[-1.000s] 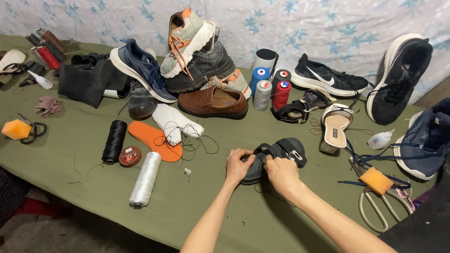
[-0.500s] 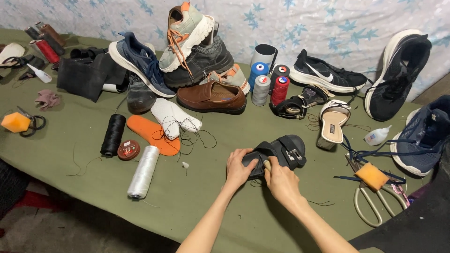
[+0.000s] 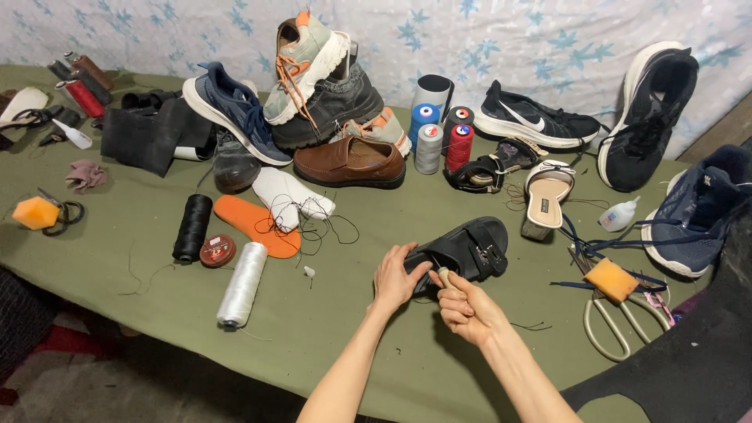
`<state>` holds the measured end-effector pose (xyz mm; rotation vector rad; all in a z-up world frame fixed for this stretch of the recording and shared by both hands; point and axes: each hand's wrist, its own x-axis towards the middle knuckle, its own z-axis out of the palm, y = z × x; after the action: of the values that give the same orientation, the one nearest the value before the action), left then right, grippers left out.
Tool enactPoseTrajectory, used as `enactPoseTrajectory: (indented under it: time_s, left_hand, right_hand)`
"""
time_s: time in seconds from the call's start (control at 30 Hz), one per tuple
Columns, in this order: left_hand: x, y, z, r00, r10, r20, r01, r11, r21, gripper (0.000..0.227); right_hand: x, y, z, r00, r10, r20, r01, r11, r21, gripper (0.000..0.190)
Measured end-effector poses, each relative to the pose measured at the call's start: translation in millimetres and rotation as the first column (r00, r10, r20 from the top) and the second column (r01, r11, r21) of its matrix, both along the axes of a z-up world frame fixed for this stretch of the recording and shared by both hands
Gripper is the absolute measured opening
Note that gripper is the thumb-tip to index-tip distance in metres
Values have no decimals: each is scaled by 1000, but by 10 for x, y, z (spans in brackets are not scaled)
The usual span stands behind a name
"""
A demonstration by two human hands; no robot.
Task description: The person cleans the insole of a white sandal with a sponge, then picks up a black slide sandal. Using a stitching awl, the person repeatedly pierces the strap of the black sandal to create holes for sewing.
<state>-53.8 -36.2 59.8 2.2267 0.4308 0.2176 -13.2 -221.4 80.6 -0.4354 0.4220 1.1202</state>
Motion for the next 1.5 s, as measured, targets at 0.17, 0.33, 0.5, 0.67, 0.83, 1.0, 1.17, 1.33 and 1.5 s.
enactPoseTrajectory:
  time_s: [0.17, 0.33, 0.5, 0.67, 0.83, 1.0, 1.17, 1.33, 1.5]
  left_hand:
    - [26, -46, -241, 997, 30, 76, -38, 994, 101, 57]
    - [1, -197, -245, 986, -11, 169, -19, 984, 175, 50]
    - [-39, -309, -276, 956, 2, 293, -73, 970, 233, 43]
    - [171, -301, -361, 923, 104, 369, -193, 958, 213, 43]
    - [433, 243, -586, 797, 570, 201, -586, 810, 26, 56]
    - [213, 192, -230, 880, 472, -50, -473, 864, -175, 61]
    - [62, 138, 128, 897, 394, -200, -442, 826, -349, 61]
    - [-184, -66, 656, 906, 353, -234, -423, 780, -461, 41]
    - [-244, -110, 416, 915, 349, 203, -341, 937, -75, 38]
  right_hand:
    - [-212, -55, 45, 984, 74, 161, -54, 991, -126, 34]
    - [-524, -129, 150, 96, 932, 350, 615, 221, -757, 36]
    - [-513, -263, 616, 139, 901, 411, 468, 306, -829, 45]
    - [-403, -523, 209, 969, 120, 216, -136, 989, 64, 46]
    - [-557, -899, 585, 984, 15, 176, -117, 800, 589, 47]
    - [-416, -692, 500, 945, -195, 264, 119, 954, 276, 36]
    - [-503, -496, 159, 845, 11, 535, 187, 931, -314, 31]
    - [-534, -402, 95, 709, 195, 678, 331, 756, -564, 29]
    - [-630, -370, 159, 617, 288, 733, 270, 797, -540, 29]
